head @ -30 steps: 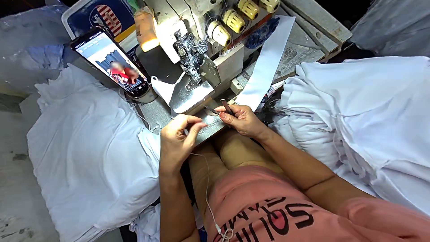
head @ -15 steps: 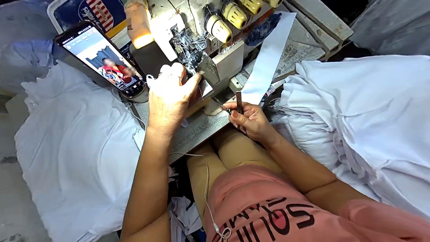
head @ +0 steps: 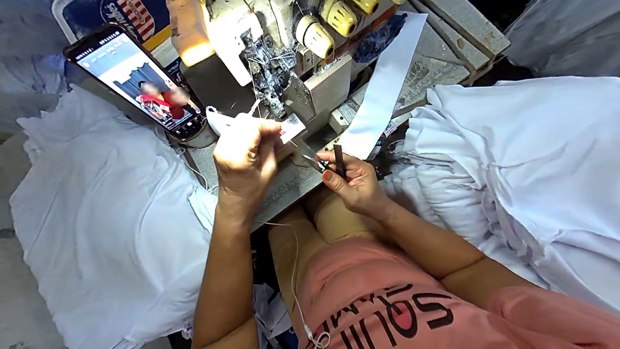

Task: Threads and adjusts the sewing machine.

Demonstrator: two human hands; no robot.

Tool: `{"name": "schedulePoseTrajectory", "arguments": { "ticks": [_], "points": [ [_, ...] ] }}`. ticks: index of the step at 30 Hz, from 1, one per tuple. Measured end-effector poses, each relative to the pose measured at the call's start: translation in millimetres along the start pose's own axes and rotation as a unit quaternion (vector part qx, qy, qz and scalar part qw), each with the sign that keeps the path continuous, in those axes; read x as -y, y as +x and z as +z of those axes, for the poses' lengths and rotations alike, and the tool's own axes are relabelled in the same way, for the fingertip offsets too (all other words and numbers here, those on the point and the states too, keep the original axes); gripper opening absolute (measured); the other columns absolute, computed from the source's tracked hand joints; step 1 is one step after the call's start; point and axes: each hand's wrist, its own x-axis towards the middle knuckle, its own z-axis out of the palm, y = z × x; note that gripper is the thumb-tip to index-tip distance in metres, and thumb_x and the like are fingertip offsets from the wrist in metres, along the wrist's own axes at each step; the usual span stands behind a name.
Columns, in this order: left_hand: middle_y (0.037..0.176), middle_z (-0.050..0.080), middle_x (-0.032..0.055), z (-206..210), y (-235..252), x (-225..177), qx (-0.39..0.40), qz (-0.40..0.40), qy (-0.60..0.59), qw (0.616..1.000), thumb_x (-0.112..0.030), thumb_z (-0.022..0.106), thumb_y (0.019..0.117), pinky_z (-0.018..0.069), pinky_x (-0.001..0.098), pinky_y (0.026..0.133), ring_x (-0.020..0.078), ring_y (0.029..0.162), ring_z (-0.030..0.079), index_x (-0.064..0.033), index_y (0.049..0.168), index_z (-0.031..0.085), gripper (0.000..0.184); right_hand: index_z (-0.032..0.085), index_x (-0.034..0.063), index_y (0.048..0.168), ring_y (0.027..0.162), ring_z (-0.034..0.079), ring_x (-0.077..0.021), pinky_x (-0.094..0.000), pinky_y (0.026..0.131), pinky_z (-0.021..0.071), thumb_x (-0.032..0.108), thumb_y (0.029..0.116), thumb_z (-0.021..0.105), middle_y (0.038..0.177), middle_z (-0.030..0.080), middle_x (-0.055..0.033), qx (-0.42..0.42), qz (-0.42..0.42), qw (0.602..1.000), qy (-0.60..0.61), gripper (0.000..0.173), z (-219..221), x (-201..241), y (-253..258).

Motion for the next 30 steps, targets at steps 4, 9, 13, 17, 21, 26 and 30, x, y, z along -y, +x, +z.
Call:
{"name": "schedulePoseTrajectory", "arguments": {
  "ticks": [4,9,13,17,21,26,30],
  "points": [
    [0.094,0.072,0.0133,4.1,-10.9,-7.1,-0.009,-0.066,-0.043,0.997,-0.001,0.066,0.0959,0.0505,0.0164,0.087,0.0067,0.094,0.068,0.0058,0.097,0.074,0.01,0.063,-0.0142,0.119,0.08,0.06,0.0023,-0.012,0.074,0.0519,0.014,0.0993,0.064,0.101,0.07,-0.0122,-0.006,-0.075,0.992,-0.104,0.034,0.2,-9.0,2.9],
    [0.099,0.072,0.0101,7.1,-14.6,-5.2,-0.007,-0.09,-0.085,0.992,-0.001,0.067,0.0957,0.0515,0.0135,0.086,0.0016,0.094,0.067,0.006,0.101,0.073,0.011,0.065,-0.015,0.12,0.076,0.06,-0.0025,-0.0136,0.071,0.0518,0.017,0.0992,0.065,0.096,0.07,-0.0157,-0.013,-0.123,0.977,-0.171,0.038,2.8,-10.1,10.9],
    [0.099,0.071,0.0088,9.2,-15.5,-3.1,-0.004,-0.095,-0.105,0.99,0.0,0.066,0.0959,0.0522,0.0124,0.083,0.0004,0.092,0.066,0.0062,0.103,0.073,0.012,0.066,-0.0142,0.118,0.071,0.058,-0.0035,-0.014,0.067,0.0503,0.018,0.0988,0.065,0.087,0.068,-0.0135,-0.019,-0.14,0.972,-0.187,0.037,5.9,-8.4,18.2],
    [0.099,0.072,0.0109,9.8,-15.7,-1.9,-0.005,-0.09,-0.107,0.99,0.002,0.064,0.0957,0.0527,0.0137,0.085,0.0017,0.093,0.068,0.0073,0.103,0.072,0.012,0.067,-0.0138,0.117,0.071,0.057,-0.0041,-0.0148,0.067,0.0493,0.018,0.1,0.064,0.086,0.068,-0.0136,-0.019,-0.14,0.973,-0.182,0.037,8.0,-10.6,22.1],
    [0.1,0.073,0.0115,10.1,-15.5,-1.1,-0.001,-0.089,-0.099,0.991,0.003,0.064,0.0957,0.0525,0.0147,0.086,0.0031,0.095,0.068,0.0072,0.102,0.072,0.012,0.069,-0.013,0.117,0.079,0.065,-0.0071,-0.0176,0.075,0.0539,0.015,0.1002,0.064,0.091,0.071,-0.0158,-0.019,-0.13,0.973,-0.188,0.034,7.7,-10.4,22.4],
    [0.101,0.073,0.0101,10.4,-15.3,-0.7,-0.001,-0.089,-0.103,0.991,0.0,0.067,0.0954,0.0526,0.0148,0.087,0.0029,0.096,0.068,0.0059,0.102,0.073,0.01,0.068,-0.0136,0.118,0.083,0.065,-0.0042,-0.0155,0.079,0.0534,0.011,0.1005,0.062,0.094,0.071,-0.0157,-0.027,-0.125,0.977,-0.173,0.031,3.6,-8.5,18.9],
    [0.102,0.074,0.0105,11.8,-17.3,0.3,-0.015,-0.092,-0.133,0.987,0.001,0.07,0.0934,0.0545,0.0176,0.09,0.006,0.101,0.07,0.0061,0.1,0.072,0.008,0.06,-0.0113,0.124,0.08,0.057,0.0069,-0.0108,0.075,0.0504,0.009,0.102,0.059,0.097,0.066,-0.0008,-0.105,-0.091,0.982,-0.125,0.03,-6.2,-10.4,18.6]
  ]
}}
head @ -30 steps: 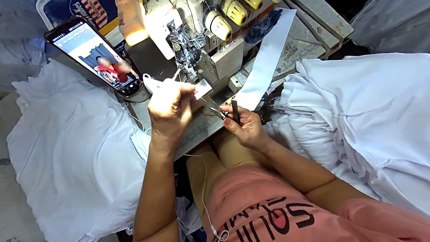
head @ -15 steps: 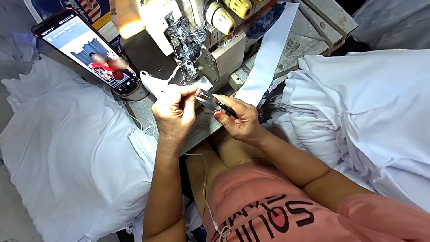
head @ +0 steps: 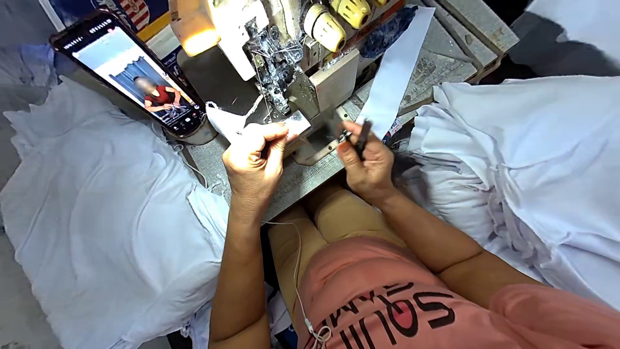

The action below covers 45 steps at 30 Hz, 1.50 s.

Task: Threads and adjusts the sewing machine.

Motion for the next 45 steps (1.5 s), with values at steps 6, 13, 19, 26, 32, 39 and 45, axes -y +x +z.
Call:
{"name": "schedulePoseTrajectory", "arguments": {
  "ticks": [6,13,19,26,32,39,45],
  "points": [
    [0.106,0.074,0.0149,3.8,-5.4,1.3,-0.017,0.015,-0.026,0.999,0.002,0.069,0.0945,0.0551,0.0253,0.098,0.0142,0.11,0.071,0.0091,0.1,0.071,0.01,0.056,0.0052,0.107,0.047,0.044,0.0012,-0.0158,0.046,0.0421,0.022,0.1126,0.032,0.065,0.049,0.0106,-0.25,0.16,0.952,0.071,0.03,-19.1,-29.9,66.6],
    [0.102,0.074,0.0138,9.8,-10.6,-1.9,-0.048,0.015,-0.052,0.997,0.002,0.071,0.0926,0.0571,0.0241,0.094,0.0131,0.106,0.072,0.0085,0.097,0.071,0.008,0.046,0.0088,0.086,0.042,0.042,-0.0059,-0.0201,0.042,0.0438,0.019,0.1119,0.042,0.063,0.046,0.0018,-0.352,0.215,0.907,0.091,0.028,-17.6,-55.2,116.0],
    [0.102,0.074,0.0119,13.1,-13.3,-5.0,-0.073,0.003,-0.058,0.996,0.003,0.07,0.0931,0.0574,0.0203,0.088,0.0089,0.1,0.072,0.0083,0.098,0.071,0.008,0.056,0.0003,0.103,0.068,0.068,-0.011,-0.0277,0.069,0.0619,0.023,0.1135,0.037,0.079,0.062,-0.0026,-0.295,0.277,0.91,0.088,0.031,-27.6,-44.0,96.0],
    [0.103,0.075,0.001,18.0,-14.9,-20.9,-0.131,-0.072,-0.171,0.974,0.002,0.072,0.0917,0.0606,0.0206,0.081,0.0064,0.093,0.073,-0.002,0.1,0.068,0.01,0.061,0.0108,0.088,0.063,0.059,-0.0014,-0.0205,0.06,0.0499,0.024,0.1136,0.02,0.073,0.063,0.0085,-0.298,0.125,0.945,0.043,0.05,-48.4,-4.0,75.8],
    [0.092,0.078,0.0072,22.8,-8.9,-28.6,-0.201,-0.21,-0.374,0.881,0.007,0.067,0.0929,0.0651,0.0273,0.071,0.0154,0.082,0.078,-0.0076,0.095,0.066,0.015,0.066,0.0159,0.098,0.074,0.071,-0.0067,-0.024,0.068,0.0618,0.016,0.1117,0.036,0.094,0.074,0.0047,-0.118,0.053,0.965,0.226,0.033,-32.2,24.4,58.3],
    [0.098,0.077,0.0079,17.1,-5.6,-37.2,-0.184,-0.29,-0.504,0.793,-0.007,0.052,0.1061,0.0628,0.0221,0.072,0.012,0.085,0.076,-0.0103,0.1,0.066,0.016,0.067,0.0144,0.108,0.1,0.066,-0.0055,-0.024,0.085,0.0604,0.011,0.0976,0.069,0.108,0.063,0.0057,0.055,-0.062,0.977,0.197,0.011,-1.4,37.8,41.9],
    [0.104,0.076,0.008,11.3,-6.0,-38.9,-0.175,-0.311,-0.56,0.748,-0.012,0.043,0.11,0.0628,0.0242,0.078,0.0136,0.092,0.076,-0.01,0.105,0.066,0.024,0.068,-0.0009,0.114,0.116,0.064,-0.0113,-0.0272,0.1,0.0549,0.009,0.1015,0.062,0.119,0.066,-0.0098,0.133,-0.146,0.976,0.091,0.017,10.4,36.4,33.8]
  ]
}}
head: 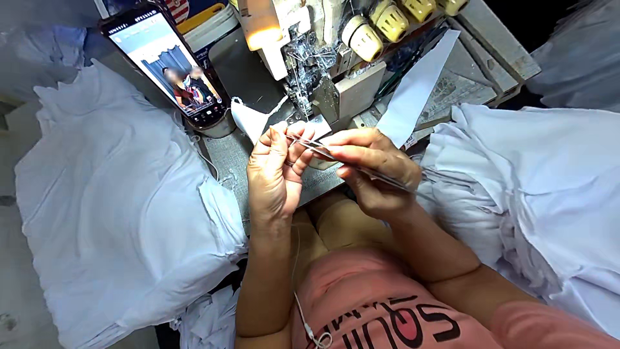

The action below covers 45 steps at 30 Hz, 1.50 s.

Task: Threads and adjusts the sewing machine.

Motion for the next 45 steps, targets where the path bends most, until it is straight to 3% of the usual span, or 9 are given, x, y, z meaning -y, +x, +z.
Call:
{"name": "schedulePoseTrajectory", "arguments": {
  "ticks": [8,24,28,30,32,34,36,38,45],
  "points": [
    [0.104,0.076,0.0081,-4.1,0.9,-4.4,0.008,-0.031,-0.063,0.998,-0.016,0.041,0.1112,0.0624,0.0285,0.084,0.0165,0.095,0.076,-0.0101,0.108,0.069,0.029,0.068,-0.0024,0.115,0.123,0.062,-0.0124,-0.0258,0.104,0.0518,0.004,0.1005,0.062,0.124,0.067,-0.0128,0.035,-0.018,0.999,0.002,0.017,3.2,-2.9,-1.0],
    [0.1,0.076,0.0087,-4.7,0.7,-7.3,-0.004,-0.054,-0.079,0.995,-0.017,0.043,0.1107,0.0627,0.0274,0.081,0.0158,0.091,0.076,-0.0089,0.106,0.069,0.028,0.07,-0.0031,0.113,0.12,0.065,-0.0136,-0.0273,0.103,0.0534,0.004,0.1001,0.063,0.121,0.07,-0.0121,0.019,-0.021,0.999,0.023,0.016,6.4,-9.9,-2.6],
    [0.114,0.075,0.0085,-13.2,2.2,-7.0,0.007,0.04,0.04,0.998,-0.014,0.036,0.1121,0.0618,0.0274,0.086,0.0165,0.1,0.075,-0.0098,0.114,0.064,0.029,0.069,0.0,0.112,0.118,0.067,-0.0141,-0.0311,0.101,0.0566,0.008,0.1033,0.059,0.117,0.072,-0.0088,-0.007,-0.005,1.0,0.012,0.016,3.9,-6.0,-2.9],
    [0.113,0.075,0.0023,-28.3,9.2,-15.6,-0.012,0.155,0.192,0.969,-0.01,0.039,0.1106,0.0616,0.0265,0.085,0.0132,0.099,0.074,-0.0126,0.118,0.061,0.023,0.069,0.002,0.112,0.118,0.067,-0.0137,-0.0316,0.101,0.0572,0.011,0.1043,0.059,0.117,0.072,-0.0061,-0.016,0.003,1.0,0.007,0.016,1.2,-5.0,-2.7],
    [0.104,0.073,-0.0048,-49.1,27.9,-29.5,-0.09,0.273,0.334,0.898,-0.009,0.049,0.1071,0.0613,0.0253,0.074,0.0077,0.09,0.072,-0.0101,0.118,0.056,0.013,0.069,0.0027,0.113,0.117,0.068,-0.0138,-0.0324,0.1,0.058,0.012,0.1045,0.059,0.116,0.072,-0.0051,-0.024,0.009,1.0,0.004,0.016,-0.3,-5.7,-3.5],
    [0.108,0.063,-0.002,-73.7,54.7,-45.3,-0.153,0.336,0.453,0.812,-0.013,0.061,0.1016,0.056,0.021,0.071,0.0034,0.088,0.065,-0.0003,0.125,0.051,0.028,0.069,0.004,0.113,0.117,0.067,-0.0132,-0.032,0.101,0.0576,0.013,0.1048,0.058,0.116,0.072,-0.0043,-0.025,0.013,1.0,0.003,0.016,0.6,-6.1,-4.3],
    [0.13,0.054,0.0182,-92.9,76.6,-62.5,-0.178,0.314,0.555,0.749,-0.02,0.068,0.0973,0.0505,0.0229,0.085,0.0118,0.102,0.059,0.0128,0.141,0.041,0.061,0.069,0.0043,0.113,0.118,0.067,-0.0128,-0.0315,0.101,0.0573,0.013,0.1051,0.058,0.117,0.072,-0.0043,-0.019,0.017,1.0,0.001,0.016,2.5,-5.7,-4.7],
    [0.14,0.048,0.0304,-102.8,93.9,-75.1,-0.197,0.271,0.632,0.699,-0.028,0.076,0.0906,0.0476,0.0313,0.091,0.024,0.111,0.056,0.0138,0.147,0.035,0.081,0.069,0.0041,0.112,0.117,0.068,-0.0135,-0.0328,0.1,0.0582,0.012,0.1049,0.058,0.116,0.072,-0.0048,-0.018,0.019,1.0,0.002,0.015,4.6,-6.2,-6.1],
    [0.128,0.055,0.0278,-103.8,121.7,-91.6,-0.217,0.166,0.719,0.639,-0.026,0.085,0.0807,0.0463,0.0475,0.093,0.0332,0.106,0.058,0.0067,0.153,0.025,0.1,0.069,0.003,0.111,0.115,0.068,-0.0126,-0.0305,0.098,0.0583,0.011,0.104,0.059,0.114,0.072,-0.006,-0.021,0.025,0.999,-0.005,0.015,7.0,-9.5,-8.0]
  ]
}}
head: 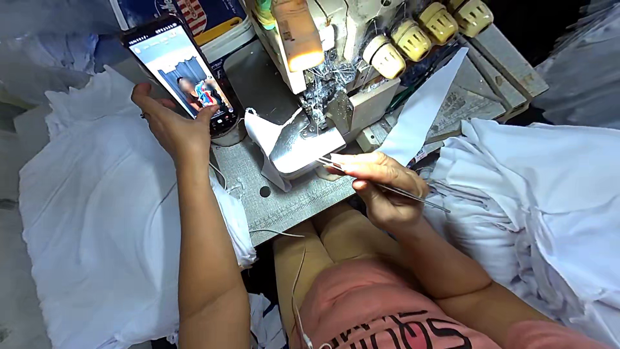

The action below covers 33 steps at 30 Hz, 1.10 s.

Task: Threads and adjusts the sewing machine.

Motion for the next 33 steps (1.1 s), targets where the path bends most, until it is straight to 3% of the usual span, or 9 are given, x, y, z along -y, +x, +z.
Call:
{"name": "schedulePoseTrajectory", "arguments": {
  "ticks": [5,9,13,17,23,26,29,31,33],
  "points": [
    [0.123,0.058,0.0292,-6.7,13.8,3.2,-0.013,0.016,-0.031,0.999,-0.033,0.074,0.0905,0.0491,0.044,0.089,0.0294,0.099,0.061,0.0108,0.152,0.026,0.089,0.069,0.0052,0.112,0.116,0.068,-0.0106,-0.0289,0.099,0.0576,0.012,0.1042,0.059,0.116,0.072,-0.0037,-0.002,0.006,1.0,-0.002,0.015,0.5,-1.8,-1.2],
    [0.121,0.055,0.0156,-23.0,5.9,-7.1,-0.069,0.042,-0.094,0.992,-0.038,0.061,0.1013,0.0474,0.0195,0.07,0.0038,0.08,0.056,0.0101,0.15,0.027,0.076,0.07,0.0063,0.112,0.115,0.068,-0.0114,-0.03,0.098,0.0586,0.013,0.1044,0.059,0.116,0.072,-0.0027,-0.012,0.012,1.0,-0.005,0.015,-1.4,-1.8,-1.3],
    [0.111,0.06,0.0078,-23.9,-39.1,-31.8,-0.059,0.183,-0.198,0.961,-0.015,0.056,0.1039,0.0477,0.0174,0.075,0.0007,0.088,0.057,0.0152,0.136,0.039,0.047,0.069,0.0067,0.112,0.116,0.068,-0.0119,-0.0303,0.097,0.0594,0.014,0.1048,0.058,0.117,0.072,-0.0028,-0.015,0.003,1.0,-0.008,0.015,-1.8,1.1,-0.8],
    [0.117,0.059,0.0008,-16.9,-90.0,-54.0,0.029,0.268,-0.265,0.926,-0.003,0.053,0.1027,0.0488,0.0138,0.084,-0.001,0.101,0.058,0.0027,0.127,0.055,0.025,0.068,0.0066,0.114,0.117,0.067,-0.0112,-0.0294,0.099,0.0583,0.011,0.1049,0.057,0.118,0.07,-0.0028,-0.007,-0.009,1.0,0.008,0.015,-3.4,9.5,0.5],
    [0.095,0.069,-0.0068,-16.5,-108.5,-89.8,0.292,0.098,-0.384,0.87,-0.013,0.031,0.1095,0.0558,0.016,0.067,0.0004,0.078,0.067,-0.0066,0.13,0.043,0.024,0.068,0.0051,0.114,0.115,0.067,-0.0092,-0.0256,0.097,0.0575,0.012,0.1063,0.055,0.119,0.07,-0.0033,0.009,-0.026,1.0,-0.001,0.017,-6.7,23.2,2.4],
    [0.089,0.073,-0.0012,-13.4,-106.0,-104.6,0.384,-0.013,-0.449,0.807,-0.022,0.022,0.1112,0.0596,0.0207,0.068,0.0085,0.075,0.073,-0.0123,0.122,0.044,0.026,0.068,0.0027,0.112,0.114,0.067,-0.0088,-0.024,0.096,0.0574,0.01,0.1065,0.054,0.12,0.07,-0.0046,0.019,-0.044,0.999,0.001,0.017,-3.9,28.4,4.0],
    [0.089,0.075,0.0007,-2.5,-99.8,-105.4,0.353,-0.009,-0.52,0.778,-0.011,0.039,0.1091,0.0621,0.025,0.07,0.0122,0.078,0.074,-0.0119,0.117,0.045,0.01,0.067,0.0016,0.112,0.114,0.068,-0.0094,-0.0241,0.096,0.0577,0.007,0.1057,0.054,0.121,0.07,-0.0059,0.023,-0.057,0.998,0.006,0.016,-0.2,27.4,4.3],
    [0.088,0.071,-0.0063,7.6,-97.6,-103.8,0.247,0.047,-0.473,0.844,-0.001,0.06,0.0985,0.0609,0.0216,0.07,0.0054,0.076,0.071,-0.0095,0.119,0.042,0.028,0.067,0.0014,0.112,0.115,0.068,-0.0109,-0.0261,0.096,0.0581,0.007,0.105,0.055,0.12,0.07,-0.0073,0.013,-0.059,0.998,-0.007,0.015,2.4,23.3,5.3],
    [0.087,0.067,-0.0073,17.9,-95.4,-99.8,0.155,0.079,-0.435,0.884,0.003,0.066,0.0931,0.0608,0.0226,0.072,0.0039,0.076,0.069,-0.0066,0.119,0.041,0.037,0.066,0.0006,0.11,0.112,0.068,-0.0119,-0.028,0.095,0.0592,0.005,0.1037,0.056,0.116,0.068,-0.0088,0.001,-0.061,0.997,-0.042,0.013,4.6,16.3,6.8]
  ]
}}
